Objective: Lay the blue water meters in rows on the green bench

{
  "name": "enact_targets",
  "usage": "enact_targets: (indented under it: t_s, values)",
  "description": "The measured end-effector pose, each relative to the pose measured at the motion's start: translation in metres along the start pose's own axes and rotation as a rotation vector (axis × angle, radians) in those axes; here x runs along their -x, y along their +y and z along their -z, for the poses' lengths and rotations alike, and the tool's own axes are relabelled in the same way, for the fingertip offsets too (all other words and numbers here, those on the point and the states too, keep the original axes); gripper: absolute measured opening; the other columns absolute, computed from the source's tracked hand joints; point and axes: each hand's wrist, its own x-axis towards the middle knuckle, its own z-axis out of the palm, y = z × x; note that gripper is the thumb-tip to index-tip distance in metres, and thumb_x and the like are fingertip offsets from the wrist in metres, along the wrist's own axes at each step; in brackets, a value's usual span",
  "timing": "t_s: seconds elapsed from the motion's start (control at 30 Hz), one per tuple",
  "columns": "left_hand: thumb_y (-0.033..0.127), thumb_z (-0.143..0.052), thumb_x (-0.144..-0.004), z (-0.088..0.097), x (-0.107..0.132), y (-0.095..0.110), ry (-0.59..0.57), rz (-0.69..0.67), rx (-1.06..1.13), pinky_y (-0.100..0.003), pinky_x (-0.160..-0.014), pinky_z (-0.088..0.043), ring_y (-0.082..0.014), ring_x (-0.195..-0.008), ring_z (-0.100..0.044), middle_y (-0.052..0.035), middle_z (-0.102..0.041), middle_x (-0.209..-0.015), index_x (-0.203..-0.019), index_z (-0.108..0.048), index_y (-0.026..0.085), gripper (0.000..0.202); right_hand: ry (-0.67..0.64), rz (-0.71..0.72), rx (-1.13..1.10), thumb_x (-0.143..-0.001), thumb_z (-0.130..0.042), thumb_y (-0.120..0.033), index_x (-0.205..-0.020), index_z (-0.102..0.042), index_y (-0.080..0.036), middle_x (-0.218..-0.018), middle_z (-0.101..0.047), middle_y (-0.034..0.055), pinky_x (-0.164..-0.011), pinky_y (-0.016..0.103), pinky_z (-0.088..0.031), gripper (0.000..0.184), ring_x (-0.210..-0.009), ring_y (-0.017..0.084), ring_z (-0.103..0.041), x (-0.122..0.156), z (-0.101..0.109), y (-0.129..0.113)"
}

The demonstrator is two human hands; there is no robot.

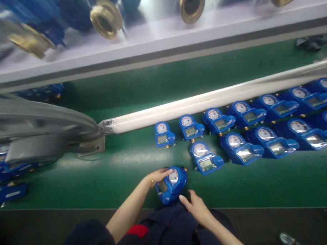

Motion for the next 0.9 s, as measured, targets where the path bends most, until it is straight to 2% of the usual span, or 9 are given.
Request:
enact_targets:
  t_s: [0.07, 0.17, 0.23, 0.3, 0.43, 0.6, 0.77, 0.9]
  values:
    - [0.065, -0.076, -0.056, -0.004, 0.001, 0.001, 0.011, -0.004, 0.038, -0.04, -0.088, -0.054, -0.0303, -0.099, -0.067, -0.0135, -0.073, -0.104, -0.092, -0.071, 0.016, 0.06, -0.079, 0.023, -0.207, -0.087, -0.046, -0.058, -0.133, -0.042, -0.009, -0.121, -0.062, 0.0205, -0.1, 0.049, -0.048, 0.067, -0.112, 0.029, -0.061, -0.009, -0.004, -0.014]
    - [0.063, -0.068, -0.069, -0.016, 0.007, 0.002, 0.079, -0.015, 0.137, -0.038, -0.09, -0.054, -0.0284, -0.101, -0.067, -0.0157, -0.071, -0.109, -0.101, -0.065, 0.013, 0.059, 0.009, 0.095, -0.325, -0.082, -0.047, -0.063, -0.138, -0.039, -0.011, -0.141, -0.047, 0.0199, -0.112, 0.051, -0.034, 0.076, -0.13, 0.029, -0.046, -0.029, 0.0, -0.046]
    - [0.058, -0.059, -0.08, -0.026, 0.01, 0.003, 0.142, -0.027, 0.248, -0.036, -0.092, -0.053, -0.0253, -0.105, -0.066, -0.0174, -0.067, -0.119, -0.113, -0.056, 0.013, 0.057, 0.096, 0.065, -0.283, -0.082, -0.044, -0.064, -0.136, -0.042, -0.009, -0.14, -0.047, 0.0203, -0.113, 0.051, -0.031, 0.077, -0.131, 0.03, -0.044, -0.038, 0.01, -0.065]
    - [0.051, -0.059, -0.084, -0.036, 0.012, 0.004, 0.178, -0.047, 0.419, -0.035, -0.093, -0.053, -0.0235, -0.106, -0.065, -0.0187, -0.064, -0.123, -0.118, -0.048, 0.013, 0.052, 0.178, 0.041, -0.211, -0.084, -0.039, -0.063, -0.13, -0.048, -0.009, -0.132, -0.054, 0.0202, -0.11, 0.05, -0.035, 0.071, -0.124, 0.031, -0.05, -0.044, 0.021, -0.077]
    - [0.042, -0.072, -0.076, -0.051, 0.01, 0.004, 0.202, -0.077, 0.711, -0.038, -0.089, -0.055, -0.023, -0.097, -0.067, -0.0164, -0.067, -0.112, -0.109, -0.05, 0.014, 0.048, 0.279, 0.086, -0.066, -0.089, -0.035, -0.059, -0.122, -0.054, -0.011, -0.123, -0.06, 0.0186, -0.103, 0.048, -0.042, 0.062, -0.114, 0.03, -0.056, -0.048, 0.036, -0.086]
    - [0.046, -0.073, -0.075, -0.059, 0.007, 0.005, 0.232, -0.086, 0.792, -0.037, -0.081, -0.057, -0.0209, -0.089, -0.067, -0.0142, -0.066, -0.106, -0.106, -0.05, 0.015, 0.05, 0.299, 0.126, 0.099, -0.092, -0.031, -0.056, -0.128, -0.053, -0.005, -0.127, -0.058, 0.0211, -0.104, 0.049, -0.041, 0.067, -0.119, 0.032, -0.053, -0.055, 0.046, -0.091]
    - [0.05, -0.074, -0.072, -0.051, 0.005, 0.008, 0.236, -0.088, 0.799, -0.036, -0.081, -0.056, -0.0209, -0.089, -0.067, -0.013, -0.065, -0.106, -0.106, -0.049, 0.017, 0.054, 0.292, 0.153, 0.162, -0.093, -0.032, -0.053, -0.13, -0.053, -0.009, -0.128, -0.058, 0.0179, -0.104, 0.047, -0.043, 0.061, -0.119, 0.03, -0.055, -0.06, 0.048, -0.098]
    - [0.05, -0.075, -0.07, -0.04, 0.007, 0.009, 0.223, -0.08, 0.77, -0.036, -0.08, -0.056, -0.0211, -0.088, -0.067, -0.0122, -0.066, -0.102, -0.106, -0.05, 0.017, 0.055, 0.274, 0.155, 0.155, -0.093, -0.032, -0.052, -0.131, -0.053, -0.008, -0.129, -0.058, 0.0182, -0.104, 0.047, -0.043, 0.062, -0.119, 0.03, -0.055, -0.059, 0.045, -0.101]
